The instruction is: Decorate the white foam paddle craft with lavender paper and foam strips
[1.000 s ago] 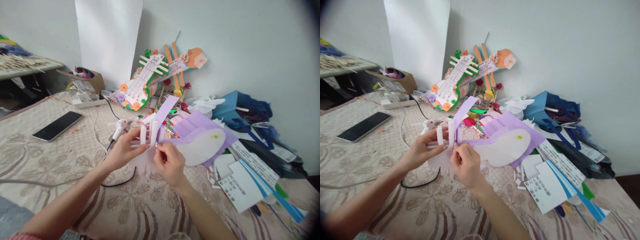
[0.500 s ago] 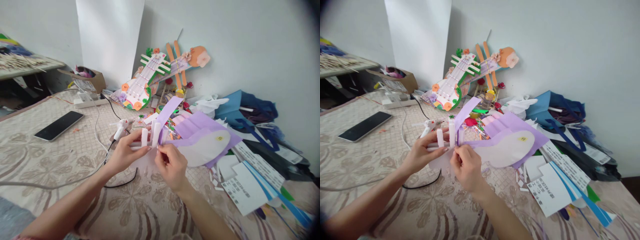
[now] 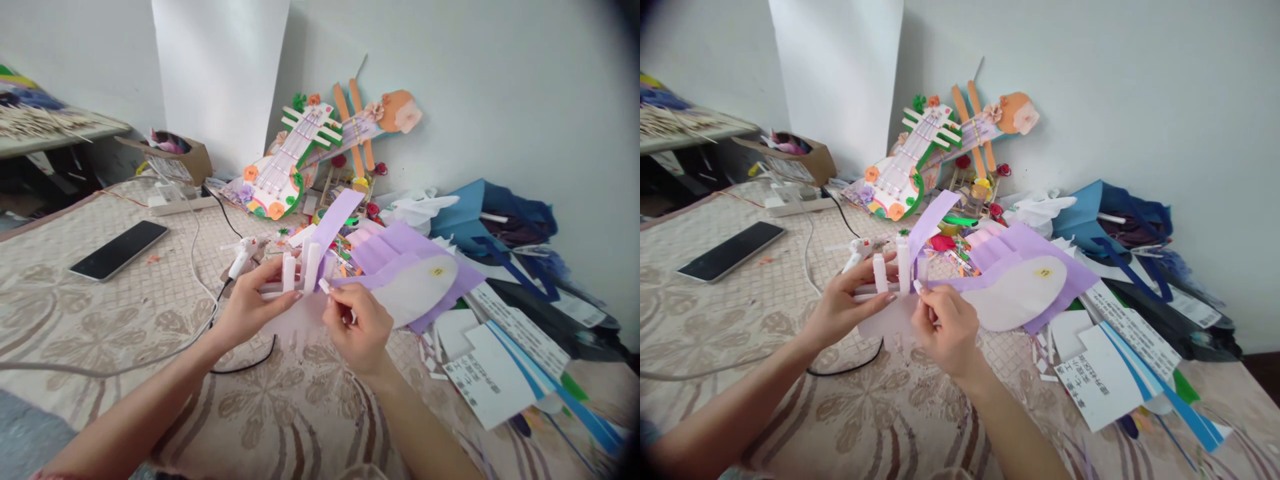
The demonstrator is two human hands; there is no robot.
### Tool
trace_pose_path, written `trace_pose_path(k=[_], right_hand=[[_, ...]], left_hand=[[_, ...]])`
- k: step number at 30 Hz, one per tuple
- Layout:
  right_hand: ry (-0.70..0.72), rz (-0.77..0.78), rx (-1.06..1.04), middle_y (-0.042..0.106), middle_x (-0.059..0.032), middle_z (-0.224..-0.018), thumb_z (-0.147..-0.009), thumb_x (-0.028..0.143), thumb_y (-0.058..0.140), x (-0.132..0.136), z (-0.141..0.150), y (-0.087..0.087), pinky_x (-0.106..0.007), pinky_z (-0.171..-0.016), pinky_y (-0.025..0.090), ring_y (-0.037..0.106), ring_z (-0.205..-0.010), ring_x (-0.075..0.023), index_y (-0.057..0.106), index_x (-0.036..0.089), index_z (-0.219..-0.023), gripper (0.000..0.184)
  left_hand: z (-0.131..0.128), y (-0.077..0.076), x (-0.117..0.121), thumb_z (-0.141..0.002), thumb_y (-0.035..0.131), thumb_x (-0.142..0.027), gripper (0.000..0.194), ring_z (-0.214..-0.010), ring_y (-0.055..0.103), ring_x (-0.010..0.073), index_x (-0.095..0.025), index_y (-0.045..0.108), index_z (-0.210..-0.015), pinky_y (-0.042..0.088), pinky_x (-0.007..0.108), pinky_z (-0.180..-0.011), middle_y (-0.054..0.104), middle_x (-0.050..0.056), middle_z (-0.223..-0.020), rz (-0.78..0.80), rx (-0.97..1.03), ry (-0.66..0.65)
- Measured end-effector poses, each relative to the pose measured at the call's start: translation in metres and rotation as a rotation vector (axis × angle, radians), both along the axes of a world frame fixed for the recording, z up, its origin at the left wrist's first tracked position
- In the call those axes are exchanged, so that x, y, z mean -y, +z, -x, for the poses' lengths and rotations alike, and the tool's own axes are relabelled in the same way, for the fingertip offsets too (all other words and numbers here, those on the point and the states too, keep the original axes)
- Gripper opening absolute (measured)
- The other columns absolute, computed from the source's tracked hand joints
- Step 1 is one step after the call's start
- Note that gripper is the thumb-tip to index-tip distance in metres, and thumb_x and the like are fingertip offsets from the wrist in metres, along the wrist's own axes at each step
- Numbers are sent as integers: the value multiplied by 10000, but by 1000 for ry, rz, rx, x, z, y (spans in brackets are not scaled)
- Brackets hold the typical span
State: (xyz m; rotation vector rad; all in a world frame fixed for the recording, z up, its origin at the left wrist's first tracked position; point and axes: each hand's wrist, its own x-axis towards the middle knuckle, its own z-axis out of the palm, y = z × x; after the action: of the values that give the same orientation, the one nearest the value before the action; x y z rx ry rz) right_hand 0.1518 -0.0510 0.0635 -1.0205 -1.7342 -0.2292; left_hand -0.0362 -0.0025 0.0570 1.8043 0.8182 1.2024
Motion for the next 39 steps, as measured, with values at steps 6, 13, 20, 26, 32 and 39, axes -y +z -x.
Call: trace_pose_path(k=[6,13,20,26,32,39], right_hand=[[23,-10,63,628,9,-686,-860,60,542,-2,2,-8,-194,-471,426,537,-522,-89,581,206,-920,162],[-10,11,88,614,11,-663,-874,59,538,-2,7,-12,-206,-523,458,572,-557,-107,582,209,-886,157],[-22,46,80,587,19,-644,-878,47,530,-2,8,-7,-209,-550,464,559,-564,-105,579,210,-832,176],[-24,48,31,591,22,-648,-877,59,536,0,10,-6,-199,-545,460,544,-548,-96,580,197,-869,144],[-24,54,25,602,19,-651,-877,65,521,2,14,-6,-208,-554,475,561,-563,-111,583,201,-886,150],[-8,63,27,595,22,-656,-877,56,522,2,13,-7,-211,-552,460,546,-566,-110,567,203,-881,153]], left_hand=[[3,-1,-2,-843,726,-309,463,-1073,700,240,-250,628,-1291,594,341,-900,668,88,-1319,-20,-2,-32],[6,-4,-2,-827,740,-316,446,-1049,704,243,-233,645,-1255,589,348,-902,713,91,-1223,27,30,-18],[6,-8,-3,-811,751,-337,428,-1071,698,262,-236,671,-1219,600,364,-883,698,97,-1260,58,37,-19],[5,-7,-2,-809,751,-365,435,-1069,698,263,-227,669,-1213,588,376,-913,691,101,-1271,79,25,-1],[4,-8,1,-809,756,-355,497,-1102,688,263,-238,627,-1274,578,383,-946,686,95,-1286,75,16,8],[3,-12,2,-816,751,-368,552,-1129,679,262,-225,590,-1325,555,383,-991,672,104,-1312,99,17,5]])
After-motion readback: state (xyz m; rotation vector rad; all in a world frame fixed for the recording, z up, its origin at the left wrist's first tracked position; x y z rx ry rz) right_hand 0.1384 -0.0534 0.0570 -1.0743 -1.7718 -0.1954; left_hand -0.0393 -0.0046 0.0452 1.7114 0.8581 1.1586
